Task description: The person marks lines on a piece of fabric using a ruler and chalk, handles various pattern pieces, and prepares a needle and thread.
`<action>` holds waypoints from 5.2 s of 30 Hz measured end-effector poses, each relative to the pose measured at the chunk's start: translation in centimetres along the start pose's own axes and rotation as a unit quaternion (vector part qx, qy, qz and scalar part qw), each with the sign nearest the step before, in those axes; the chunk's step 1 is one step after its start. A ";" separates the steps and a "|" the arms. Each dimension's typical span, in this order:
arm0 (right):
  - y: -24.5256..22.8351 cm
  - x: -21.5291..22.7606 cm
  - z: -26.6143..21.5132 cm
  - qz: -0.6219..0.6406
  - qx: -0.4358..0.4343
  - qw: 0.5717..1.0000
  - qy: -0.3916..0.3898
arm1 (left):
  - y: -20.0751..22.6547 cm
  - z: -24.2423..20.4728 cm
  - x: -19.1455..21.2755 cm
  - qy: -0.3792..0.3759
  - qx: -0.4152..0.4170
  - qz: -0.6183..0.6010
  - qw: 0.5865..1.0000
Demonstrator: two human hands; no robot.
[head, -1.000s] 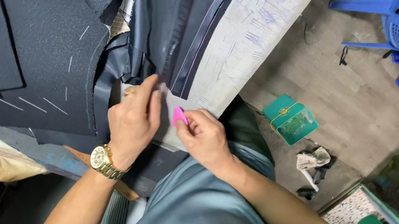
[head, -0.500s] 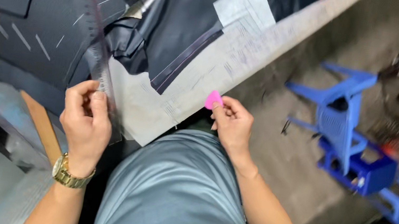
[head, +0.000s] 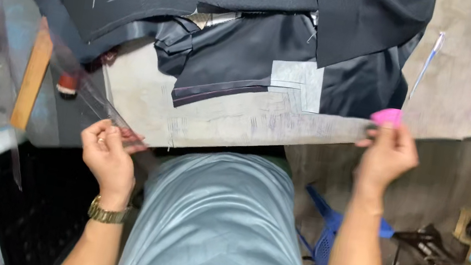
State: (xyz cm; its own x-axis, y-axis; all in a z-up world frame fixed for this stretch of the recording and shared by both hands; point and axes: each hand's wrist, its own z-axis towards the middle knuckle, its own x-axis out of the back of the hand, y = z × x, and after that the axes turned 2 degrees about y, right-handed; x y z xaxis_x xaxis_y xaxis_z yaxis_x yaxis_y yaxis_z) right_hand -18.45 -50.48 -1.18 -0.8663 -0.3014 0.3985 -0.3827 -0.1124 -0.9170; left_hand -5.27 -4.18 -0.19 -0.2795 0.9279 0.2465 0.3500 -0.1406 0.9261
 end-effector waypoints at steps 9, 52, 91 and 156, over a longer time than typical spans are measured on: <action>4.0 5.1 13.0 -0.066 -0.086 0.993 -0.036 | 1.9 -1.4 -3.1 0.022 0.164 0.101 0.981; -2.9 -11.5 -7.7 -0.179 0.445 0.810 -0.338 | -1.8 2.8 -7.4 -0.176 -0.424 0.420 0.783; 0.4 -4.9 -1.3 -0.198 0.364 0.860 -0.297 | -1.9 1.7 -7.4 -0.125 -0.374 0.408 0.824; -6.1 -8.7 -5.0 -0.125 0.237 0.905 -0.330 | -3.8 0.4 6.5 -0.019 -0.329 0.331 0.884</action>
State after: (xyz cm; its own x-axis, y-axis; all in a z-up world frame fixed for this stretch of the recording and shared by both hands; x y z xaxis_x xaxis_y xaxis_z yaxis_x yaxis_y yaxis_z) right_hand -10.22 -42.45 1.06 -0.3323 -0.6927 0.6401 -0.2241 -0.6013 -0.7670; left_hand -8.02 2.52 -2.23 -0.1730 0.5758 0.7991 -0.1739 -0.8164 0.5507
